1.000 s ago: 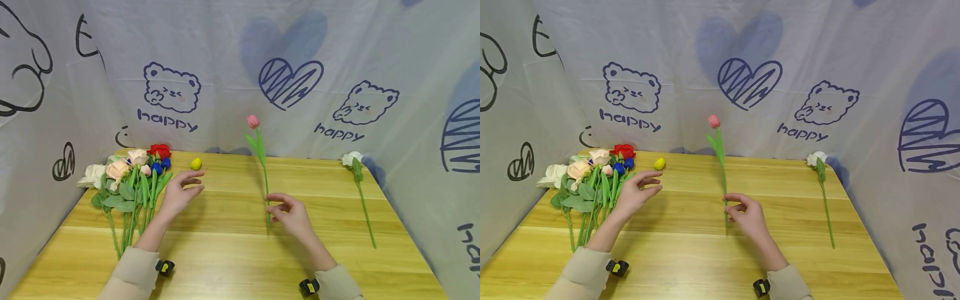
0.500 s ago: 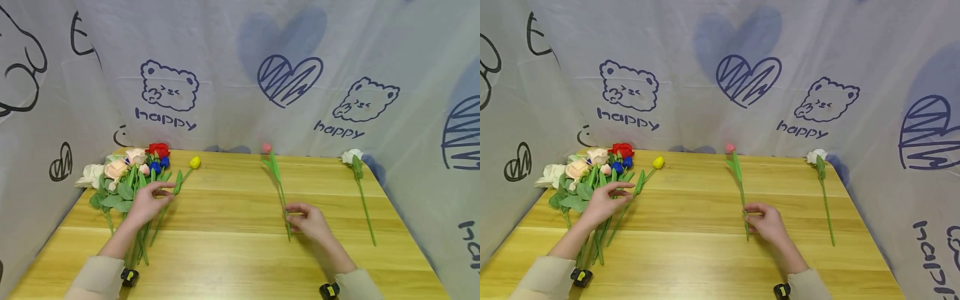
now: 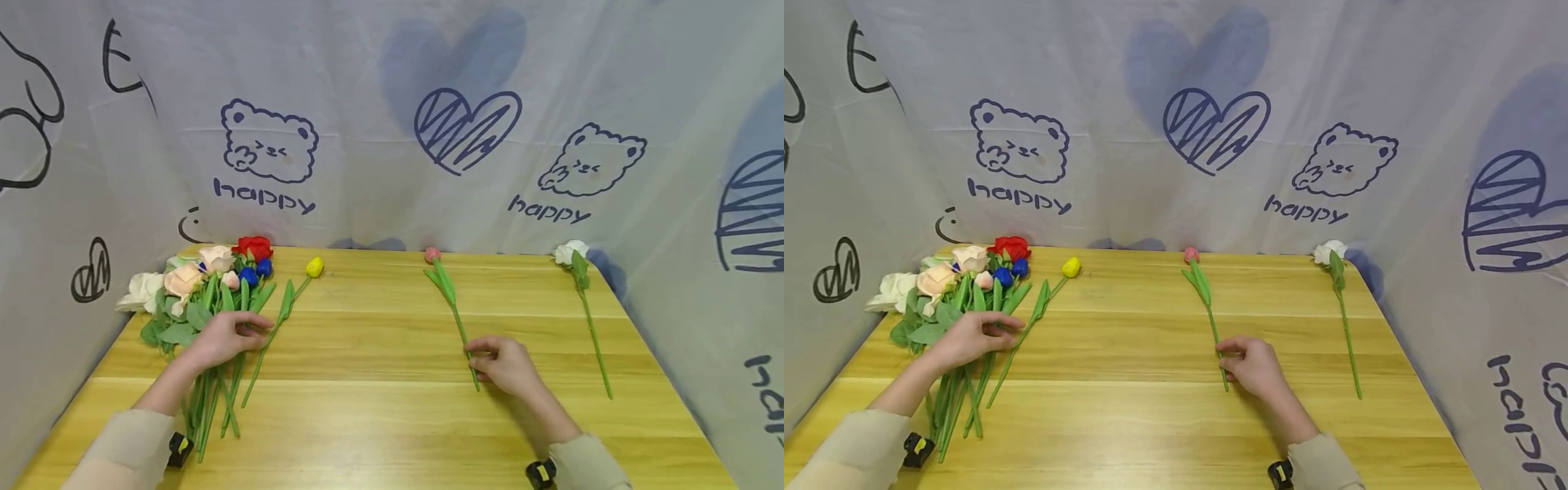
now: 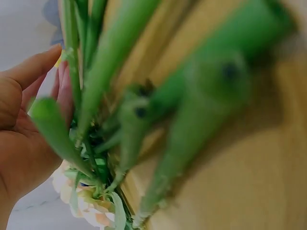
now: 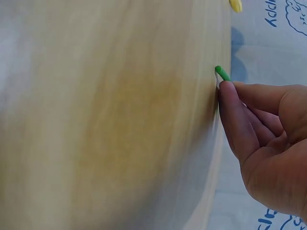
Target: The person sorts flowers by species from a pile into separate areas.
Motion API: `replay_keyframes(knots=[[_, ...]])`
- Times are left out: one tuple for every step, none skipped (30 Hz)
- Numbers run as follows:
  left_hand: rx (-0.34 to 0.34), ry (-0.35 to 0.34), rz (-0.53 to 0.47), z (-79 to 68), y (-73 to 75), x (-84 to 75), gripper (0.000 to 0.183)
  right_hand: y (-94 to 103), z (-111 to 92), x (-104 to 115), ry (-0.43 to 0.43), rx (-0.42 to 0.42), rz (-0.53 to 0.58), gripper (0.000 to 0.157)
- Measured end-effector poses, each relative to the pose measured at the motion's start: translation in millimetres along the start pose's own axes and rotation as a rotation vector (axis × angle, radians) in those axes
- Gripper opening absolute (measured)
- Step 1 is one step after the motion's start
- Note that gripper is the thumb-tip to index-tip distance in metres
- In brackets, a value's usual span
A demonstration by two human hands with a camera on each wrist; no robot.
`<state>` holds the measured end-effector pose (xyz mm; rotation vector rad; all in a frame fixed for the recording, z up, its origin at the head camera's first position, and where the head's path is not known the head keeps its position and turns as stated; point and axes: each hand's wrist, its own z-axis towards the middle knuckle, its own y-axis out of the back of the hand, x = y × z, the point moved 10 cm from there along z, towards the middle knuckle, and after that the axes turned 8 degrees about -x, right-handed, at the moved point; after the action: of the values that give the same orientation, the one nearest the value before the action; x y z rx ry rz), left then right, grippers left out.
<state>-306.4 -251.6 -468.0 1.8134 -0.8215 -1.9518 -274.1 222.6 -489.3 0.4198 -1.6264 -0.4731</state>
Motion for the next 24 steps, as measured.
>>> replay_keyframes(knots=[[0.008, -0.001, 0.002, 0.3, -0.6, 1.6, 0.032, -0.5, 1, 1, 0.002, -0.004, -0.008, 0.024], [0.013, -0.002, 0.004, 0.7, -1.1, 3.1, 0.032, -0.9, 1, 2, 0.006, -0.009, -0.018, 0.024], [0.017, 0.0, 0.005, 1.1, -1.5, 4.7, 0.032, -1.5, 1, 2, 0.01, -0.014, -0.028, 0.024], [0.019, 0.004, 0.006, 1.5, -1.9, 6.3, 0.032, -2.5, 1, 4, 0.019, -0.015, -0.041, 0.024], [0.021, 0.006, 0.005, 1.9, -2.4, 7.5, 0.032, -3.2, 1, 5, 0.028, -0.017, -0.055, 0.023], [0.022, 0.008, 0.004, 2.3, -2.9, 8.4, 0.032, -4.1, 0, 6, 0.041, -0.017, -0.073, 0.024], [0.024, 0.009, 0.003, 2.7, -3.6, 9.0, 0.032, -4.7, -1, 8, 0.052, -0.02, -0.088, 0.024], [0.026, 0.01, 0.001, 3.2, -4.2, 9.3, 0.032, -5.2, -1, 9, 0.064, -0.021, -0.102, 0.024], [0.028, 0.011, -0.002, 3.8, -4.9, 9.5, 0.032, -5.4, -2, 10, 0.073, -0.024, -0.112, 0.024], [0.032, 0.011, -0.003, 3.9, -5.6, 9.4, 0.033, -5.8, -3, 11, 0.082, -0.026, -0.12, 0.024], [0.037, 0.013, -0.007, 3.9, -6.3, 9.2, 0.033, -6.0, -4, 12, 0.088, -0.029, -0.126, 0.024], [0.041, 0.016, -0.009, 3.7, -6.9, 9.0, 0.033, -6.1, -4, 12, 0.092, -0.031, -0.13, 0.025], [0.046, 0.022, -0.012, 3.5, -7.6, 8.8, 0.033, -6.3, -4, 12, 0.094, -0.033, -0.135, 0.024], [0.051, 0.027, -0.015, 3.1, -8.2, 8.6, 0.034, -6.6, -5, 12, 0.096, -0.032, -0.137, 0.024], [0.053, 0.033, -0.015, 2.7, -8.7, 8.3, 0.035, -6.7, -5, 12, 0.096, -0.032, -0.138, 0.025], [0.057, 0.04, -0.015, 2.1, -9.2, 8.1, 0.035, -7.1, -5, 12, 0.096, -0.03, -0.141, 0.025], [0.059, 0.045, -0.013, 1.6, -9.4, 7.3, 0.036, -7.5, -4, 12, 0.097, -0.028, -0.143, 0.025], [0.059, 0.041, -0.007, 1.2, -9.3, 6.1, 0.037, -7.7, -4, 12, 0.097, -0.027, -0.144, 0.025], [0.059, 0.038, -0.001, 1.1, -9.3, 5.1, 0.037, -7.9, -4, 12, 0.097, -0.027, -0.145, 0.025], [0.056, 0.038, 0.005, 1.1, -9.2, 4.5, 0.038, -8.0, -4, 13, 0.098, -0.028, -0.145, 0.025], [0.051, 0.039, 0.012, 1.2, -8.8, 3.9, 0.037, -8.2, -4, 13, 0.1, -0.028, -0.145, 0.025], [0.047, 0.039, 0.017, 1.3, -8.5, 3.1, 0.037, -8.4, -3, 13, 0.102, -0.027, -0.147, 0.025], [0.045, 0.033, 0.024, 1.4, -8.6, 2.2, 0.037, -8.3, -4, 13, 0.103, -0.028, -0.147, 0.025], [0.044, 0.031, 0.027, 1.5, -8.9, 1.9, 0.036, -8.2, -4, 13, 0.103, -0.028, -0.147, 0.025]])
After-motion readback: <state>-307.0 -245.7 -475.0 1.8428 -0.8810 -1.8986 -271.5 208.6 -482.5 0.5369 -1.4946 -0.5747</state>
